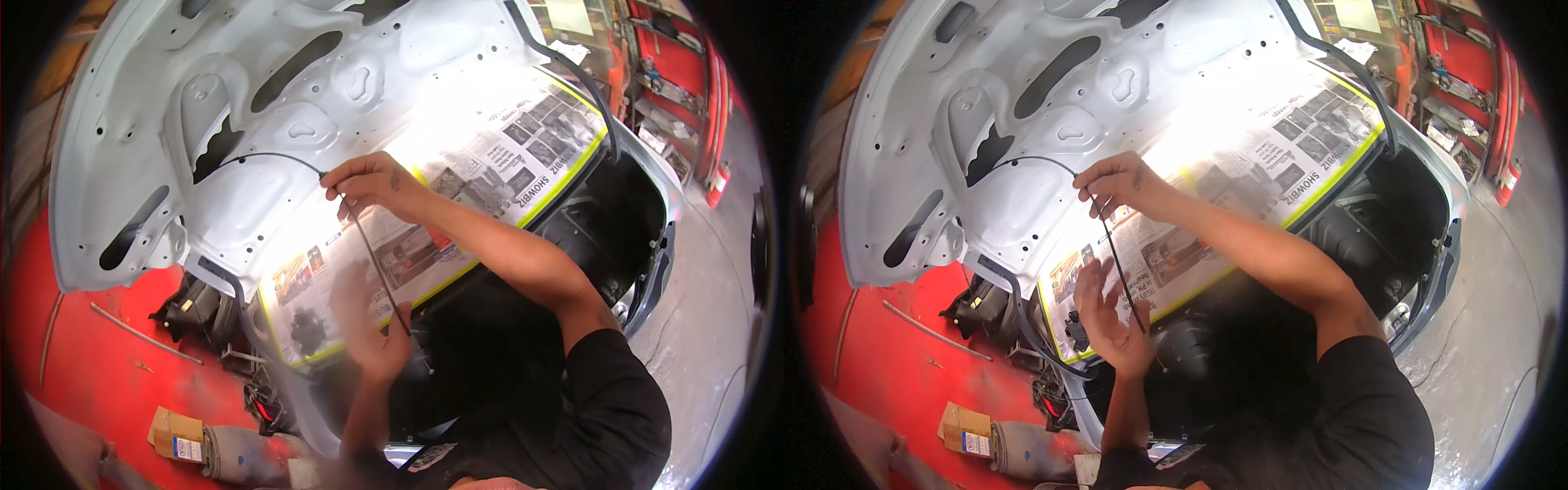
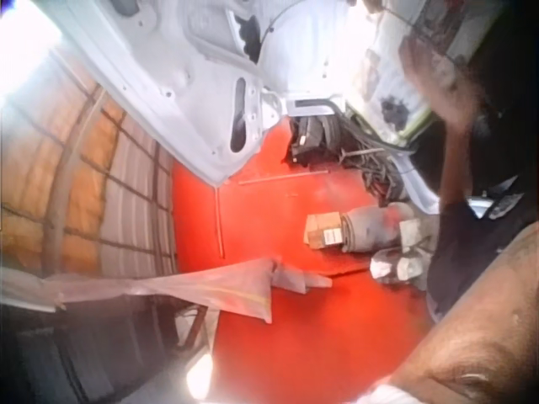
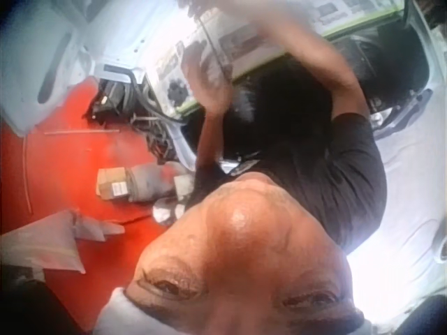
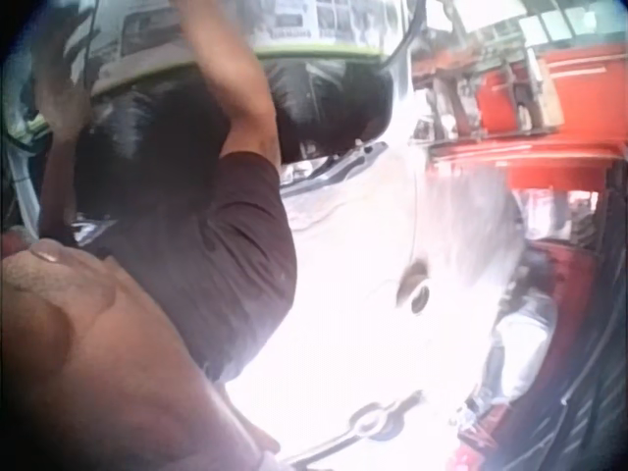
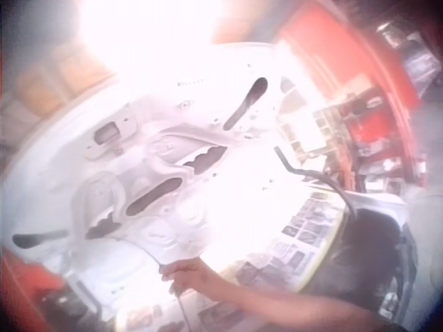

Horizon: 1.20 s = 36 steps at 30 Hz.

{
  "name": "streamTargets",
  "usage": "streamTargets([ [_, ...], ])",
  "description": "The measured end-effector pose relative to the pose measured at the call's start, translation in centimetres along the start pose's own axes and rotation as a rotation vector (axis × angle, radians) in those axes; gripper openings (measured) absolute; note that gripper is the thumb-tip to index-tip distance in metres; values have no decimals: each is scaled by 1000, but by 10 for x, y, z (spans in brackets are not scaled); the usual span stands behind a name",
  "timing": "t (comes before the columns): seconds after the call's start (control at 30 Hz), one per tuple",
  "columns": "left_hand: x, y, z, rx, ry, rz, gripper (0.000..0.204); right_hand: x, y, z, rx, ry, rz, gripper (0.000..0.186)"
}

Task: The person unclips and removes a long cable from the underside of a car trunk lid, then detaches the cable from a black latch mechanism by hand. They hold the latch mechanism while manipulating the metal cable end to slide it out of the plastic housing.

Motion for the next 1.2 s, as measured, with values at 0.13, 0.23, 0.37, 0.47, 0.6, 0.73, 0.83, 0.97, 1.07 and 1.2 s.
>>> streamTargets([
  [0.13,50,-21,-74,-111,694,-410,37,-9,-12,-8,31,-11,41,27],
  [0.23,58,-59,-137,470,256,-89,43,-5,-24,-14,54,22,-60,27],
  [0.37,51,-99,-271,1046,720,-335,50,5,-29,-31,50,239,-348,29],
  [0.47,66,-81,-404,1159,780,-295,48,22,-32,-50,41,478,-688,27],
  [0.6,64,-57,-448,1067,1096,-410,40,17,-15,-64,-23,563,-927,24],
  [0.73,50,-35,-444,946,1264,-474,32,-6,41,-85,-286,313,-598,23],
  [0.83,46,-14,-436,839,1428,-512,27,-22,66,-107,-392,228,-431,29],
  [0.97,38,18,-427,519,1900,-791,21,-43,95,-122,-461,41,-301,33],
  [1.07,12,15,-399,809,1754,-545,19,-32,96,-126,-464,153,-373,38],
  [1.2,-17,29,-377,564,1564,-718,33,-51,98,-138,-478,73,-356,38],
])
Point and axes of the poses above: each hand's wrist, its own z-axis towards the middle knuckle, its own y-axis out of the back of the hand, x = y × z, the point moved 8 cm from there along z, towards the middle knuckle, and after that the axes turned 5 degrees about y, right-handed, at the moved point
